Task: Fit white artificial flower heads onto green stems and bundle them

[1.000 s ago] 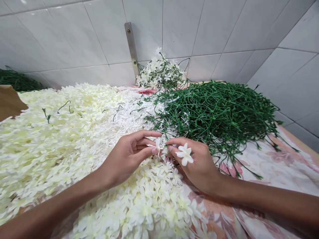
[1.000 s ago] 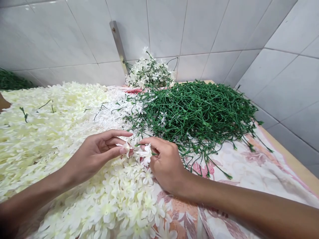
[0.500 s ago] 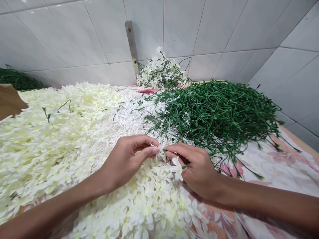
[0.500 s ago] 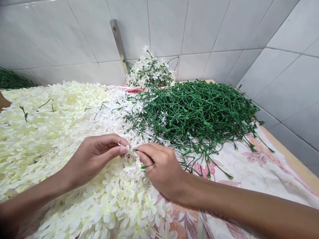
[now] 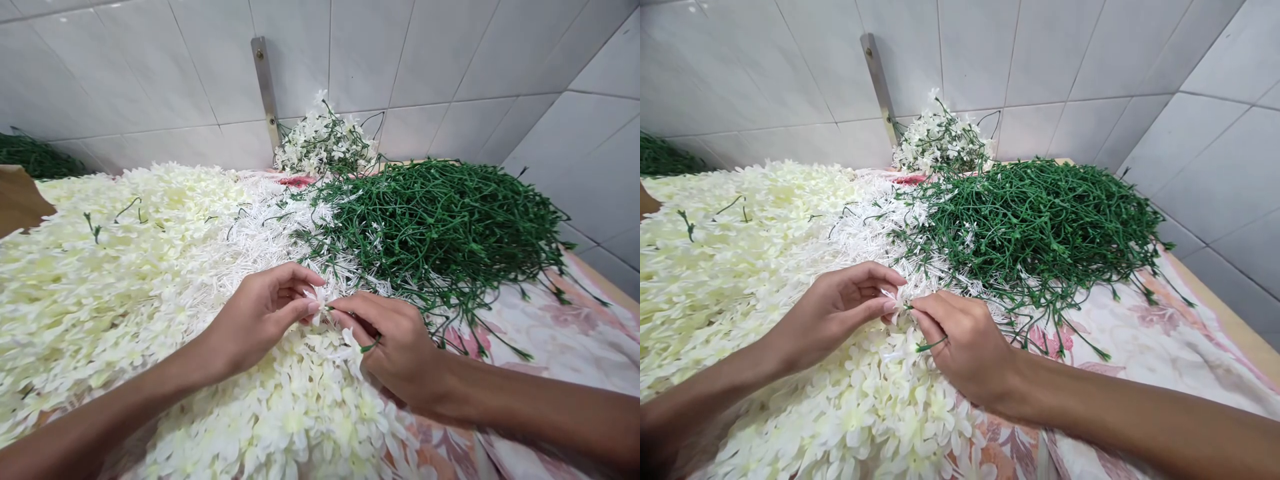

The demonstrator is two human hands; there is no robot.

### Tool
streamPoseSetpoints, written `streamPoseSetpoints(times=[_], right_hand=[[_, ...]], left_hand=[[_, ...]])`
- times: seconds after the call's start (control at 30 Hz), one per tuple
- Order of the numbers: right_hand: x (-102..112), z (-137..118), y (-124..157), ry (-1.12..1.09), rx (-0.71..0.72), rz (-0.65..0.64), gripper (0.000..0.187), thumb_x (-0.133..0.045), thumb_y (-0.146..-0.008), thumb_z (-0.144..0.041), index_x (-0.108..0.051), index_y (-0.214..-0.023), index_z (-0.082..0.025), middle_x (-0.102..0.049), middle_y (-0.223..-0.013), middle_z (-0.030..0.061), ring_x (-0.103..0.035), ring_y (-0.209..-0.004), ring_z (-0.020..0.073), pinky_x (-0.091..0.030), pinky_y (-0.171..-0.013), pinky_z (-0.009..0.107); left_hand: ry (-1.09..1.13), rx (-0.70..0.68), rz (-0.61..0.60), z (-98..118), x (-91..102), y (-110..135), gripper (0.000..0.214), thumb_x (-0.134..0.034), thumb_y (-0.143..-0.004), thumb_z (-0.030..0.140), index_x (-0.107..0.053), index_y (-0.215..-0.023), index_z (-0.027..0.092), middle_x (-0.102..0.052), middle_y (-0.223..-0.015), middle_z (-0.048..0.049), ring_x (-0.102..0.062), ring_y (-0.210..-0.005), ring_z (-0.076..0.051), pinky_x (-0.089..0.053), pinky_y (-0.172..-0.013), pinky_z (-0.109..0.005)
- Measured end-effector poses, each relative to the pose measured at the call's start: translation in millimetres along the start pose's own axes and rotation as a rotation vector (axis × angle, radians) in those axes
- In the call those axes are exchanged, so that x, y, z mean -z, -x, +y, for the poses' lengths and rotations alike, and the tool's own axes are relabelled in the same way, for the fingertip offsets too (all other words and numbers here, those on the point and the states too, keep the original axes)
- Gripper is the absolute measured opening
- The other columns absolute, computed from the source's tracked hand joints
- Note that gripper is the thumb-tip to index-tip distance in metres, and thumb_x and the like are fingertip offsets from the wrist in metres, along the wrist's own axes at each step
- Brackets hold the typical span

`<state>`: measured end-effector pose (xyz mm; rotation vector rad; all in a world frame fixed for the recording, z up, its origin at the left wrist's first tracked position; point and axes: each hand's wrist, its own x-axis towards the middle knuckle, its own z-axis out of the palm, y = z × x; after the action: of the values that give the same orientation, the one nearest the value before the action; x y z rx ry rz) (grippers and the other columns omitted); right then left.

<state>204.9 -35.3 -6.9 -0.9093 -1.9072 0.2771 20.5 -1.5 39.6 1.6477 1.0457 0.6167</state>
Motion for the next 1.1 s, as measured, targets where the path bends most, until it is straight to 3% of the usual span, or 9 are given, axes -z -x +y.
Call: streamPoseSetpoints(times=[0.13, 0.37, 0.57, 0.67, 0.8, 0.9, 1.0, 1.1], right_hand=[[-0.2, 0.4, 0.5, -0.009, 0.004, 0.004, 0.019, -0.047, -0.089, -0.012, -0.065, -0.086, -0.01, -0.063, -0.065, 0.0039, -0.055, -0.055, 0.0109, -0.043, -0.05, 0.022], [-0.1, -0.1, 1.8, 0.013, 0.036, 0.01, 0.014, -0.052, -0.086, -0.009, -0.066, -0.09, -0.011, -0.065, -0.068, 0.0037, -0.056, -0.057, 0.0106, -0.045, -0.052, 0.021], [-0.3, -0.2, 1.4, 0.018, 0.052, 0.015, 0.014, -0.052, -0.086, -0.009, -0.066, -0.089, -0.009, -0.064, -0.066, 0.0035, -0.055, -0.055, 0.0102, -0.043, -0.05, 0.02], [-1.2, 0.1, 1.6, 0.04, 0.048, -0.003, 0.015, -0.05, -0.086, -0.009, -0.065, -0.086, -0.01, -0.063, -0.064, 0.0029, -0.055, -0.054, 0.0102, -0.042, -0.05, 0.02], [-2.5, 0.8, 4.1, 0.111, 0.054, -0.042, 0.016, -0.05, -0.087, -0.012, -0.064, -0.08, -0.012, -0.063, -0.063, 0.0031, -0.056, -0.054, 0.0114, -0.043, -0.052, 0.022], [-3.7, 1.7, 5.8, 0.129, 0.05, -0.047, 0.017, -0.049, -0.087, -0.012, -0.063, -0.078, -0.012, -0.065, -0.065, 0.0049, -0.057, -0.054, 0.0123, -0.043, -0.053, 0.023], [-3.5, 1.8, 5.1, 0.091, 0.041, -0.058, 0.017, -0.048, -0.087, -0.011, -0.062, -0.078, -0.011, -0.065, -0.065, 0.0053, -0.056, -0.053, 0.0116, -0.042, -0.052, 0.022], [-1.3, 0.7, 3.0, 0.021, 0.06, -0.068, 0.015, -0.049, -0.087, -0.01, -0.062, -0.079, -0.011, -0.064, -0.065, 0.0041, -0.055, -0.054, 0.01, -0.041, -0.052, 0.021]], left_hand=[[-0.022, 0.062, -0.092, 2.7, 2.3, -1.8, 0.014, -0.058, -0.084, 0.028, -0.062, -0.087, 0.015, -0.058, -0.069, 0.0016, -0.051, -0.061, -0.008, -0.042, -0.057, -0.02], [-0.108, 0.066, -0.182, 1.6, 5.2, -2.0, 0.021, -0.051, -0.088, 0.035, -0.058, -0.102, 0.021, -0.058, -0.087, -0.0006, -0.052, -0.078, -0.014, -0.041, -0.068, -0.026], [-0.151, 0.038, -0.151, 1.7, 5.9, -1.5, 0.016, -0.05, -0.089, 0.034, -0.054, -0.088, 0.018, -0.054, -0.076, 0.0015, -0.048, -0.069, -0.011, -0.038, -0.062, -0.023], [-0.262, -0.043, -0.105, 1.6, 4.1, 1.3, 0.015, -0.049, -0.09, 0.031, -0.054, -0.085, 0.017, -0.057, -0.076, 0.0009, -0.052, -0.07, -0.011, -0.039, -0.062, -0.022], [-0.528, -0.271, -0.018, -2.3, -1.5, 6.3, 0.012, -0.047, -0.091, 0.023, -0.053, -0.082, 0.017, -0.058, -0.073, 0.0013, -0.052, -0.064, -0.009, -0.038, -0.06, -0.02], [-0.601, -0.384, 0.027, -7.6, -6.1, 7.7, 0.011, -0.046, -0.09, 0.019, -0.051, -0.082, 0.016, -0.057, -0.072, 0.0012, -0.051, -0.062, -0.008, -0.037, -0.058, -0.018], [-0.567, -0.391, 0.033, -9.9, -7.1, 6.3, 0.011, -0.046, -0.091, 0.019, -0.052, -0.082, 0.016, -0.057, -0.07, 0.0014, -0.05, -0.06, -0.008, -0.038, -0.057, -0.018], [-0.434, -0.315, -0.059, -7.6, -3.9, 3.9, 0.011, -0.047, -0.09, 0.021, -0.054, -0.083, 0.016, -0.057, -0.071, 0.0016, -0.051, -0.061, -0.008, -0.038, -0.057, -0.018]])
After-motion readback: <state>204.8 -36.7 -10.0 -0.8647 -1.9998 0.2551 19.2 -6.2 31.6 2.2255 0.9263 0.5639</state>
